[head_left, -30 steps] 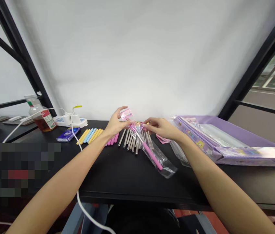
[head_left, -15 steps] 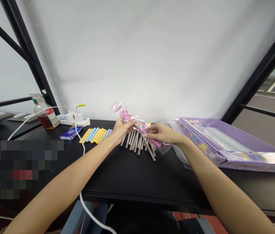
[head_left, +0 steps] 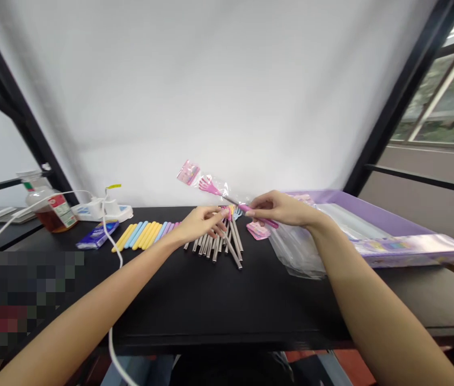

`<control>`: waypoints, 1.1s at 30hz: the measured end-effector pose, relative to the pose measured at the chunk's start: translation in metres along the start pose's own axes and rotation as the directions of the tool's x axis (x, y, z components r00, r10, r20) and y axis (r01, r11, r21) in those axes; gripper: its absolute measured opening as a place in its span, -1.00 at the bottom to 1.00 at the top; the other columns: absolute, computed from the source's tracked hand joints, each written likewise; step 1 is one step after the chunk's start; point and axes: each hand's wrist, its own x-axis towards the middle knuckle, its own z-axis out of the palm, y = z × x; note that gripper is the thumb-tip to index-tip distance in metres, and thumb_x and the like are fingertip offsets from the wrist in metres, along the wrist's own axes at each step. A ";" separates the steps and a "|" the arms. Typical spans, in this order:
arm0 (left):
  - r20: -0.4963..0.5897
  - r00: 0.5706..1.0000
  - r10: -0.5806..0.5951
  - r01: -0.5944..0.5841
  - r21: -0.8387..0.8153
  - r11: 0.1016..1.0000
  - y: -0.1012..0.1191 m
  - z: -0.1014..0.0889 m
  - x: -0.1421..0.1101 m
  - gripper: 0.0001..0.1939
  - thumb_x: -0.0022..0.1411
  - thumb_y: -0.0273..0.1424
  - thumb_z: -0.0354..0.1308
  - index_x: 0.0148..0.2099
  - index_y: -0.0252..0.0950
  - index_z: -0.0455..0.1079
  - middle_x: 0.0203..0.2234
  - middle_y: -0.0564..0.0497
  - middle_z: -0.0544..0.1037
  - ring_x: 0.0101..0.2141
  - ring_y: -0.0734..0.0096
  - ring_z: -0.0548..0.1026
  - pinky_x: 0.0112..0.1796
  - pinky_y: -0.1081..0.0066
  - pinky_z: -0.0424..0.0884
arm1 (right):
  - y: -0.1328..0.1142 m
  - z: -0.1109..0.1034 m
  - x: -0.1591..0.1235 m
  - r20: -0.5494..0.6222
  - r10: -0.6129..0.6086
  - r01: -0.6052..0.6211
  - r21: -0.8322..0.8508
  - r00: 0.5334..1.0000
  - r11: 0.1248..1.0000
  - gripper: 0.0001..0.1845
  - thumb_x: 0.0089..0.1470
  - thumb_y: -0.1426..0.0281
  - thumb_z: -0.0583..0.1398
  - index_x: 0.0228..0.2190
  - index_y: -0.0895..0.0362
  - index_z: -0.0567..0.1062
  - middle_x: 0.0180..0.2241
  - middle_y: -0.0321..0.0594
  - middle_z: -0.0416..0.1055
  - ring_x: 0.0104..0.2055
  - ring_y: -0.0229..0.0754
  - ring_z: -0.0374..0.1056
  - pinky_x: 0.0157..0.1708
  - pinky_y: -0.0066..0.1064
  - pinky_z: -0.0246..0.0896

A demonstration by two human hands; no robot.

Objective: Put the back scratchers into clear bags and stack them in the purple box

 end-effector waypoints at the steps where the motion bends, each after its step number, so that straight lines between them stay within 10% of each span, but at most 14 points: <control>1: 0.052 0.998 0.027 -0.033 0.115 0.993 0.005 0.006 0.003 -0.50 0.27 0.03 0.12 -0.04 -0.31 0.43 -0.41 -0.07 0.60 -0.39 0.29 0.61 -0.37 0.38 0.49 | 0.006 -0.010 -0.006 -0.053 0.016 -0.016 0.007 0.998 1.000 -0.49 0.01 -0.03 0.27 -0.33 0.21 0.58 -0.51 -0.21 0.47 -0.55 -0.29 0.26 -0.48 -0.41 0.13; 4: 0.209 0.970 0.125 -0.204 0.419 0.885 0.021 0.028 0.015 -0.61 0.31 -0.06 0.10 -0.10 -0.28 0.48 -0.44 -0.02 0.60 -0.41 0.34 0.58 -0.39 0.42 0.42 | 0.030 -0.039 -0.031 -0.330 0.059 -0.043 0.056 0.942 0.997 -0.44 -0.02 -0.04 0.30 -0.25 0.21 0.57 -0.54 -0.22 0.46 -0.55 -0.27 0.27 -0.44 -0.37 0.20; 8: 0.337 0.911 0.238 -0.395 0.543 0.741 0.041 0.066 0.041 -0.69 0.36 -0.18 0.06 -0.04 -0.23 0.49 -0.29 -0.01 0.63 -0.30 0.35 0.58 -0.26 0.41 0.43 | 0.071 -0.070 -0.072 -0.666 0.103 -0.083 0.062 0.739 0.995 -0.48 0.01 -0.06 0.28 -0.40 0.19 0.55 -0.70 -0.27 0.31 -0.41 -0.10 0.39 -0.27 -0.28 0.29; 13: 0.436 0.835 0.336 -0.546 0.576 0.609 0.045 0.112 0.083 -0.62 0.37 -0.24 0.04 0.14 -0.26 0.40 -0.02 -0.11 0.57 -0.04 0.22 0.52 -0.01 0.27 0.40 | 0.122 -0.087 -0.115 -0.770 0.316 -0.505 -0.009 0.555 0.863 -0.62 -0.06 0.10 0.32 -0.35 0.17 0.63 -0.50 -0.16 0.52 -0.35 -0.03 0.44 -0.28 -0.25 0.27; 21: 0.417 0.831 0.368 -0.556 0.618 0.555 0.033 0.150 0.120 -0.54 0.37 -0.20 0.03 0.23 -0.23 0.32 0.14 -0.18 0.39 0.13 0.05 0.33 0.14 0.10 0.27 | 0.146 -0.076 -0.119 -0.630 0.361 -0.659 -0.331 0.687 0.676 -0.40 -0.09 0.18 0.34 0.02 0.10 0.53 -0.32 -0.12 0.58 -0.30 0.02 0.46 -0.24 -0.22 0.28; 27: 0.444 0.828 0.343 -0.561 0.643 0.521 0.035 0.150 0.121 -0.51 0.38 -0.17 0.00 0.26 -0.24 0.31 0.14 -0.19 0.37 0.12 0.02 0.32 0.13 0.06 0.26 | 0.143 -0.087 -0.117 -0.468 0.363 -0.559 -0.397 0.805 0.728 -0.69 -0.06 0.24 0.33 -0.24 0.05 0.68 -0.31 -0.13 0.60 -0.22 0.04 0.47 -0.15 -0.20 0.30; 33: 0.476 0.838 0.267 -0.542 0.672 0.504 0.041 0.137 0.114 -0.48 0.38 -0.11 -0.01 0.29 -0.18 0.29 0.22 -0.18 0.30 0.19 -0.01 0.28 0.17 0.05 0.22 | 0.152 -0.110 -0.109 -0.290 0.421 -0.497 -0.284 0.859 0.820 -0.57 -0.13 0.27 0.36 -0.15 0.08 0.65 -0.24 -0.10 0.61 -0.20 0.04 0.50 -0.16 -0.18 0.35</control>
